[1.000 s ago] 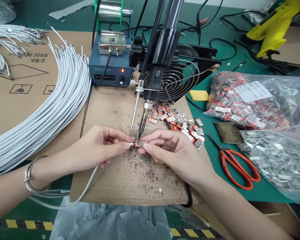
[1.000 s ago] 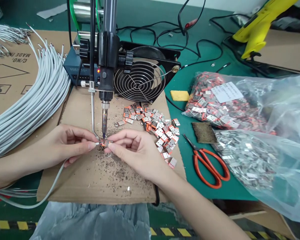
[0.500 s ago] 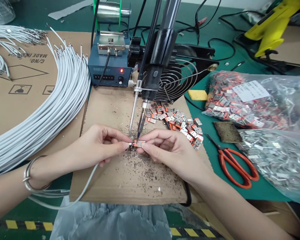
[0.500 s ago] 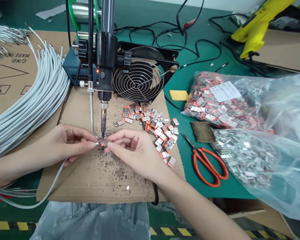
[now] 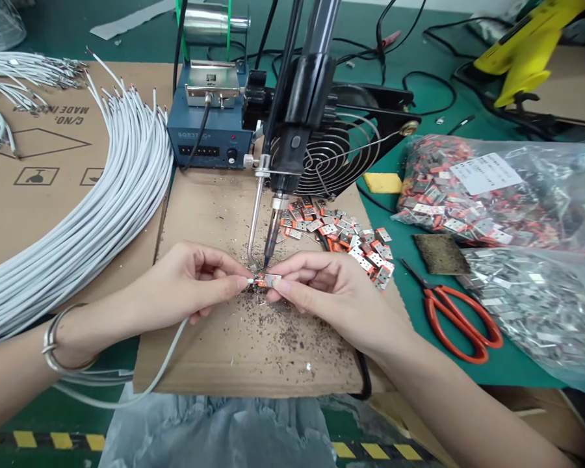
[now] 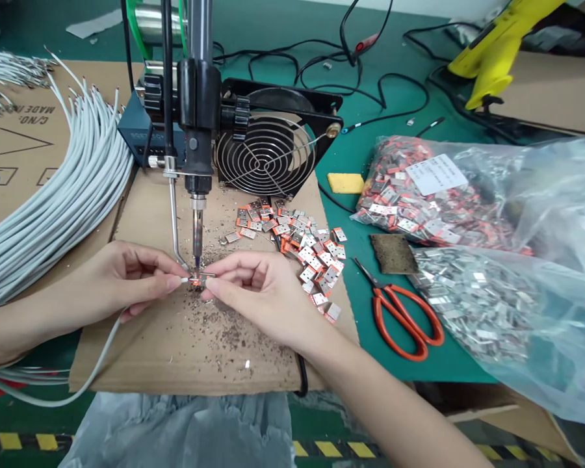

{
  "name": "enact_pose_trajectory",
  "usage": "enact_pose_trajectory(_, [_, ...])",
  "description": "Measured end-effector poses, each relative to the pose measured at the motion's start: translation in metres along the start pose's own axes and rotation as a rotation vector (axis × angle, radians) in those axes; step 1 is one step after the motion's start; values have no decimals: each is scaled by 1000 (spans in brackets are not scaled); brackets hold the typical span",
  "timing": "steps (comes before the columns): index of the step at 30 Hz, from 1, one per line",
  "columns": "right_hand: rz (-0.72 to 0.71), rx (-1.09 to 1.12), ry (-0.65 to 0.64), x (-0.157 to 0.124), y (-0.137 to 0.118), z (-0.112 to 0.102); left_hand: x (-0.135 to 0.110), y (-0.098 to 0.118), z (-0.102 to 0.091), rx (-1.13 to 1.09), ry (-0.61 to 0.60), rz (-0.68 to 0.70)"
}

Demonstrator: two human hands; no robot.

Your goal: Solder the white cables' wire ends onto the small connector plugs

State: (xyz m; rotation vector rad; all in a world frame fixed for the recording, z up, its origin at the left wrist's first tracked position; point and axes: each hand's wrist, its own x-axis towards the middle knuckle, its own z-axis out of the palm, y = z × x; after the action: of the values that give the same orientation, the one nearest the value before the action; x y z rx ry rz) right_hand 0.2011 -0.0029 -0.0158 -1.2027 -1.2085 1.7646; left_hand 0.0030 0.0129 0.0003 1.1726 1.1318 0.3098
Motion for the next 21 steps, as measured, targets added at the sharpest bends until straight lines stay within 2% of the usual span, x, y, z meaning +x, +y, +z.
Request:
enact_pose_trajectory(12, [-11,46,12,1,0,1,0,-2,0,-16,-2,18])
enact_pose_trajectory(21, [10,0,26,0,0,1,0,-2,0,-6,2,13])
